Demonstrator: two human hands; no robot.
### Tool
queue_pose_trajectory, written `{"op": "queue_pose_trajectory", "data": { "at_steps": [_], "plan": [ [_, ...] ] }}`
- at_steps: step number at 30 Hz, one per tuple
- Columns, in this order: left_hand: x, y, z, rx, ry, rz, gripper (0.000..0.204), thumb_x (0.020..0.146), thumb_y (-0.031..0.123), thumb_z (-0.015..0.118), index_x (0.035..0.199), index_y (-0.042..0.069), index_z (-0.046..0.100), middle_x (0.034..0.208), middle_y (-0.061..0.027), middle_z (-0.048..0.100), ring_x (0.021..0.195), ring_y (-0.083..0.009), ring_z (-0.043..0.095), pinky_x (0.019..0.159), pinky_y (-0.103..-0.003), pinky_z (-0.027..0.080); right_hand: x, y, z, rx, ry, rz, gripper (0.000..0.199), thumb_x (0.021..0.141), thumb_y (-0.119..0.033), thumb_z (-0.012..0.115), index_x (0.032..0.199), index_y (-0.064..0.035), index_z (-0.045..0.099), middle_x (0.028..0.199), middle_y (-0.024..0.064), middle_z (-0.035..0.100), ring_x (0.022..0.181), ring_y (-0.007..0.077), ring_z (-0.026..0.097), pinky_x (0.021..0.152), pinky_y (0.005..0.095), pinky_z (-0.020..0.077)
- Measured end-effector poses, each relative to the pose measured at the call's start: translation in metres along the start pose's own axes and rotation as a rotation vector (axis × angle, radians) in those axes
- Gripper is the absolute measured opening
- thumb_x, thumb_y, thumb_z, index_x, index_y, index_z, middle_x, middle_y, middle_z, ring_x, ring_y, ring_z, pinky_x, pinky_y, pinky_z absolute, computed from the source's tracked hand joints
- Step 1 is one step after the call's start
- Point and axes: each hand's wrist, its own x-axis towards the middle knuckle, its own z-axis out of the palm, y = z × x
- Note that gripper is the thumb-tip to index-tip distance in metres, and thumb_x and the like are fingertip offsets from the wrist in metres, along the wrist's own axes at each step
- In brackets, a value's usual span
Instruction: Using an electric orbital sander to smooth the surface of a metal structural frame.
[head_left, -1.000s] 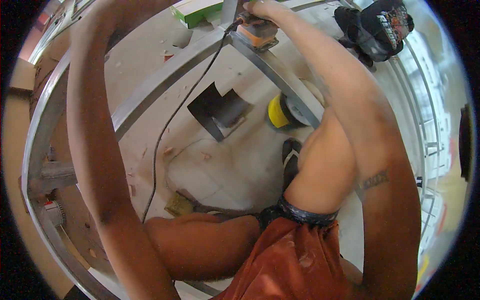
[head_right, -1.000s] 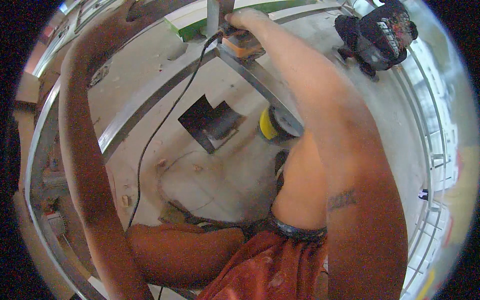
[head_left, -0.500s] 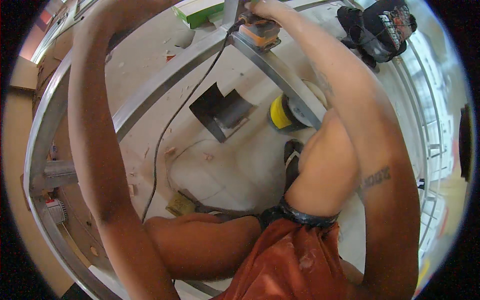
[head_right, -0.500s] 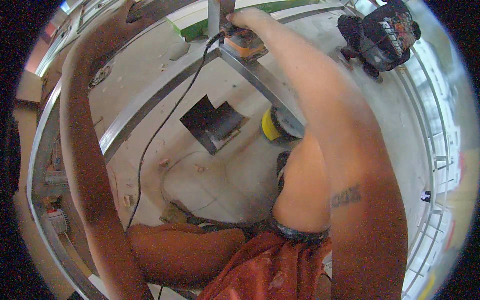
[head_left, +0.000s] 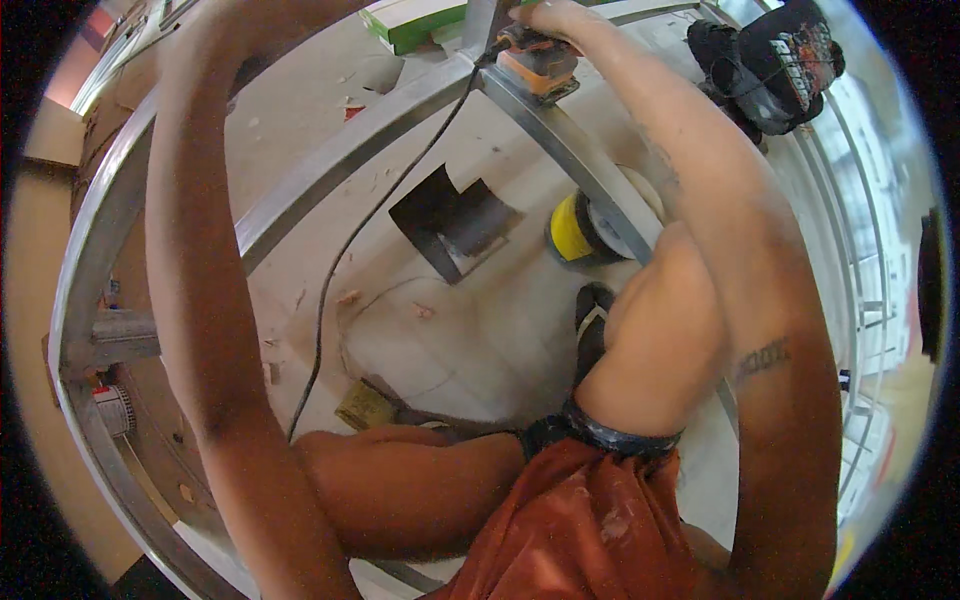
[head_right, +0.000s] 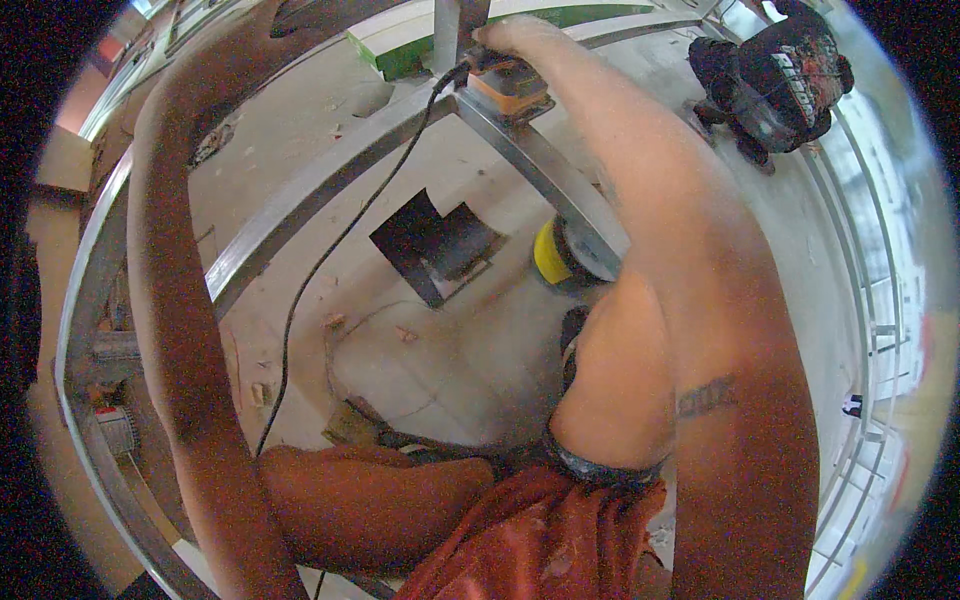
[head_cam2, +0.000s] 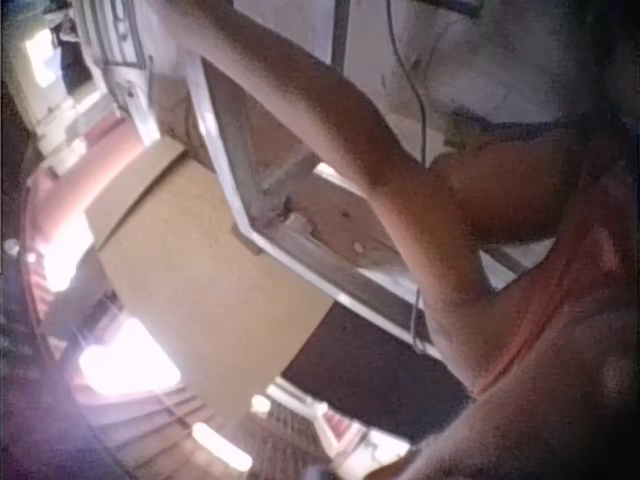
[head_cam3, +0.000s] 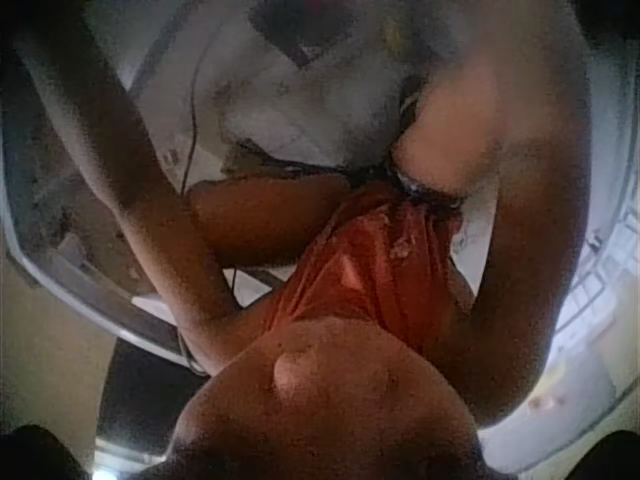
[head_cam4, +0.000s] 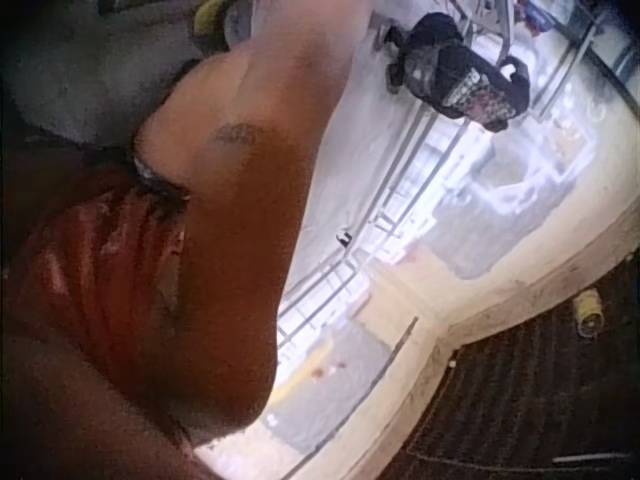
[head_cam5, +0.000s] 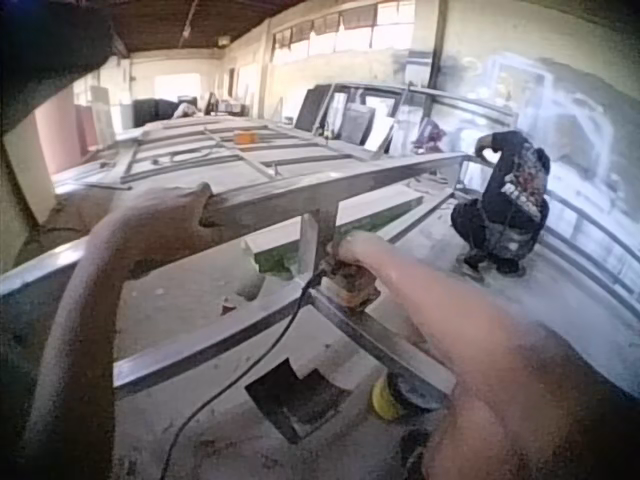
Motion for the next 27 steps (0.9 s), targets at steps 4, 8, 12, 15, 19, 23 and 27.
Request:
{"op": "queue_pose_trajectory", "data": {
  "at_steps": [4, 8, 12, 15, 19, 23, 27],
  "plan": [
    [0.0, 0.007, -0.007, 0.001, 0.004, -0.016, 0.071, 0.089, 0.054, 0.063, 0.131, -0.003, 0.057, 0.12, -0.0269, 0.068, 0.111, -0.0387, 0.067, 0.095, -0.045, 0.052, 0.009, -0.006, 0.029, -0.052, 0.389, 0.165, 0.052, 0.094, -0.057, 0.06, 0.115, -0.0125, 0.075, 0.115, 0.0136, 0.072, 0.103, 0.0249, 0.068, 0.09, 0.0424, 0.0506],
    [0.007, 0.003, -0.004, 0.013, 0.026, 0.016, 0.07, 0.088, 0.053, 0.064, 0.13, -0.003, 0.057, 0.12, -0.0269, 0.068, 0.111, -0.0384, 0.067, 0.096, -0.045, 0.052, 0.008, 0.021, 0.024, -0.007, 0.362, 0.08, 0.055, 0.092, -0.059, 0.061, 0.113, -0.0094, 0.075, 0.113, 0.0116, 0.073, 0.097, 0.0223, 0.069, 0.089, 0.0414, 0.0515],
    [0.001, -0.012, 0.003, 0.041, 0.01, 0.01, 0.07, 0.088, 0.052, 0.065, 0.13, -0.003, 0.058, 0.12, -0.0268, 0.068, 0.111, -0.0383, 0.067, 0.096, -0.045, 0.052, -0.039, 0.015, 0.032, 0.224, 0.302, 0.01, 0.051, 0.093, -0.056, 0.058, 0.101, -0.0083, 0.076, 0.099, 0.0062, 0.074, 0.082, 0.0171, 0.068, 0.074, 0.0393, 0.0529],
    [0.01, 0.004, 0.006, -0.031, 0.002, 0.04, 0.068, 0.087, 0.049, 0.066, 0.128, -0.004, 0.058, 0.119, -0.0272, 0.068, 0.112, -0.0384, 0.066, 0.096, -0.045, 0.051, -0.062, 0.04, 0.013, 0.123, 0.186, 0.192, 0.048, 0.094, -0.054, 0.054, 0.097, -0.0104, 0.074, 0.085, 0.0026, 0.072, 0.07, 0.0145, 0.064, 0.061, 0.0382, 0.0494],
    [-0.007, 0.003, -0.002, -0.069, 0.061, 0.01, 0.065, 0.086, 0.045, 0.067, 0.128, -0.004, 0.059, 0.121, -0.028, 0.067, 0.113, -0.0389, 0.065, 0.097, -0.045, 0.051, -0.057, 0.033, 0.012, 0.108, 0.208, 0.226, 0.047, 0.094, -0.055, 0.054, 0.094, -0.0127, 0.075, 0.079, 0.0018, 0.07, 0.065, 0.0152, 0.062, 0.055, 0.0378, 0.0458],
    [-0.006, 0.005, 0.004, -0.056, 0.141, 0.064, 0.065, 0.086, 0.046, 0.066, 0.128, -0.004, 0.059, 0.122, -0.0285, 0.066, 0.113, -0.0391, 0.065, 0.097, -0.045, 0.05, -0.037, 0.033, 0.015, 0.032, 0.353, 0.112, 0.052, 0.093, -0.057, 0.054, 0.097, -0.01, 0.075, 0.081, 0.0059, 0.07, 0.067, 0.0189, 0.065, 0.058, 0.0404, 0.0501],
    [0.005, 0.002, 0.003, -0.096, 0.077, 0.101, 0.066, 0.087, 0.048, 0.066, 0.127, -0.004, 0.059, 0.12, -0.0292, 0.067, 0.113, -0.0393, 0.065, 0.096, -0.045, 0.05, -0.024, 0.02, 0.018, 0.081, 0.284, 0.052, 0.051, 0.093, -0.055, 0.058, 0.107, -0.0089, 0.075, 0.092, 0.0104, 0.074, 0.077, 0.0216, 0.07, 0.068, 0.0416, 0.0554]
  ]
}}
